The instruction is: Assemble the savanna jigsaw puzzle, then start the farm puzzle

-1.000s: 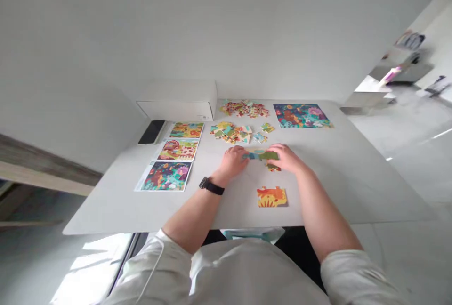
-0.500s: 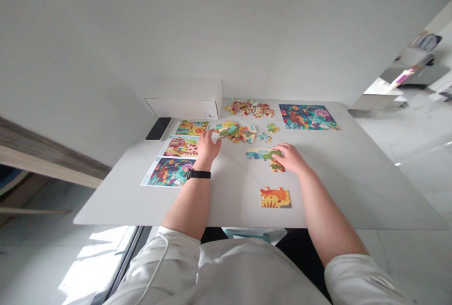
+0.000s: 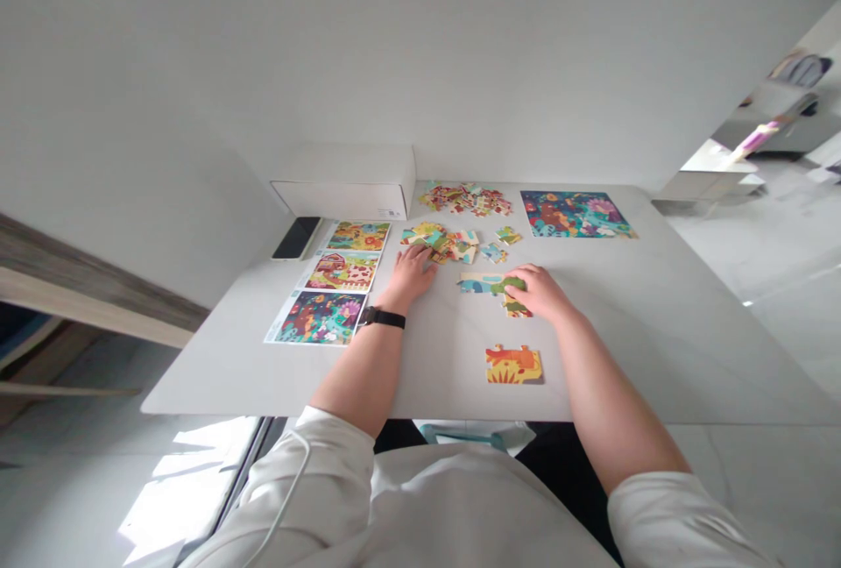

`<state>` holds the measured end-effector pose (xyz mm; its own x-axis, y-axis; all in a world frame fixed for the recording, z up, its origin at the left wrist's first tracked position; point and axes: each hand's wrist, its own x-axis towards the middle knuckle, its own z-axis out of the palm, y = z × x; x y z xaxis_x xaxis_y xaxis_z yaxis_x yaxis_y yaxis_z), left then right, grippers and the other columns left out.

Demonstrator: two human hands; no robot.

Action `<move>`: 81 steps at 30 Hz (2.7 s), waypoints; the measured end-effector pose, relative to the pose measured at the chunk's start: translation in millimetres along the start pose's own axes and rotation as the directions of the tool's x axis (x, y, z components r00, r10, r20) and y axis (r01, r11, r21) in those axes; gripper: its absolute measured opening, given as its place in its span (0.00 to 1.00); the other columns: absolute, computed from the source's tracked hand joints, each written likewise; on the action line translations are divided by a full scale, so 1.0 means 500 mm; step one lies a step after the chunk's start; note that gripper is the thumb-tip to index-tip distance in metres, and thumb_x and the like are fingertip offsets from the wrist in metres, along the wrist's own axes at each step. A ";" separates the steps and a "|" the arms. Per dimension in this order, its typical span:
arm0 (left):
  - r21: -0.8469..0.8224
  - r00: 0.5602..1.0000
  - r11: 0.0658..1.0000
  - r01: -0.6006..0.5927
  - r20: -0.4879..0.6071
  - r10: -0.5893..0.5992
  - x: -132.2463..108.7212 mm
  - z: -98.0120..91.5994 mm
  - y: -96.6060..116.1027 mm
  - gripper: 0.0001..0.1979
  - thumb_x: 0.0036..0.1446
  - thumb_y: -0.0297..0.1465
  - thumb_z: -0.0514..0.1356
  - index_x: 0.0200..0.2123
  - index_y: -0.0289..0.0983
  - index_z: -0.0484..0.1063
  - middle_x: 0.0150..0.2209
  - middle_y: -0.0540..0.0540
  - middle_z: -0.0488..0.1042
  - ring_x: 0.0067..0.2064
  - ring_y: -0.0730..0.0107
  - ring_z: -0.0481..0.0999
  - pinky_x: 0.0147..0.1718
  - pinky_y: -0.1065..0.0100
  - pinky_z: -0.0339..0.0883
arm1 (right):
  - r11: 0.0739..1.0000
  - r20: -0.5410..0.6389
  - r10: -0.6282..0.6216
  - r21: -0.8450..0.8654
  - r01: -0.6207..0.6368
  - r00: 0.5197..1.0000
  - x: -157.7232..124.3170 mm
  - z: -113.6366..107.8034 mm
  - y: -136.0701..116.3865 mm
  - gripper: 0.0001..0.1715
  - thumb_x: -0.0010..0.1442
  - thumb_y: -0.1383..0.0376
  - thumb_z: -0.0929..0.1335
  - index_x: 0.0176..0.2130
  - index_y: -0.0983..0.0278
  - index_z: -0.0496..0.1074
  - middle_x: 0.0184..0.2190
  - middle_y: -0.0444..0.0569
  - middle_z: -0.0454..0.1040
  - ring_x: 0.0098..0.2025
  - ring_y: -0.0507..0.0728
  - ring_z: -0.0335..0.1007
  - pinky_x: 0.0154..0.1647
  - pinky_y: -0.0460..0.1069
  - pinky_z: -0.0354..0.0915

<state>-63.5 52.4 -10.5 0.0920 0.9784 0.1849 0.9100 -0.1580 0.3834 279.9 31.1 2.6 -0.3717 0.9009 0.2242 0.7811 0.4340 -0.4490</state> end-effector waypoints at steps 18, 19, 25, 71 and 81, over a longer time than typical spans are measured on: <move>-0.009 0.998 1.000 -0.030 0.060 0.031 -0.013 -0.004 0.017 0.30 0.69 0.38 0.59 0.72 0.47 0.70 0.77 0.41 0.62 0.78 0.47 0.57 0.77 0.40 0.48 | 0.999 -0.006 0.004 0.032 -0.004 1.000 0.001 0.004 0.009 0.12 0.65 0.63 0.75 0.49 0.57 0.84 0.51 0.52 0.82 0.55 0.64 0.78 0.64 0.59 0.70; -0.009 0.998 0.999 -0.035 0.060 0.035 -0.014 -0.002 0.017 0.30 0.69 0.38 0.59 0.73 0.48 0.68 0.78 0.41 0.61 0.79 0.46 0.56 0.77 0.38 0.48 | 0.999 -0.006 0.011 0.037 -0.010 1.000 0.002 0.003 0.008 0.12 0.65 0.64 0.75 0.49 0.57 0.84 0.51 0.52 0.82 0.54 0.64 0.78 0.64 0.59 0.70; 0.045 0.999 0.999 -0.020 0.030 0.019 -0.024 0.003 0.029 0.31 0.71 0.40 0.57 0.75 0.48 0.65 0.78 0.40 0.59 0.80 0.45 0.54 0.76 0.35 0.46 | 0.999 0.003 0.021 0.043 -0.022 1.000 0.004 -0.002 0.003 0.12 0.65 0.64 0.75 0.49 0.57 0.85 0.51 0.52 0.82 0.53 0.63 0.78 0.63 0.57 0.69; 0.043 0.983 0.983 -0.176 0.057 0.173 0.104 0.015 0.112 0.27 0.66 0.32 0.62 0.67 0.35 0.71 0.65 0.33 0.76 0.71 0.46 0.69 0.73 0.49 0.60 | 0.984 -0.135 0.093 0.164 -0.070 0.987 0.019 0.015 0.022 0.10 0.66 0.65 0.72 0.45 0.58 0.84 0.46 0.52 0.83 0.51 0.61 0.80 0.60 0.57 0.73; 0.026 0.975 0.979 -0.201 0.100 0.197 0.135 0.022 0.136 0.26 0.64 0.31 0.63 0.65 0.41 0.72 0.61 0.39 0.79 0.63 0.49 0.76 0.65 0.52 0.69 | 0.954 -0.215 0.202 0.266 -0.142 0.956 0.033 0.018 0.027 0.12 0.65 0.67 0.69 0.44 0.58 0.83 0.47 0.52 0.82 0.46 0.59 0.80 0.56 0.55 0.75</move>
<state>9.0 109.1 18.3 0.3096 0.9363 0.1657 0.8831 -0.3478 0.3151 279.9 51.8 -7.4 -0.0894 0.9469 0.3089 0.6644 0.2877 -0.6898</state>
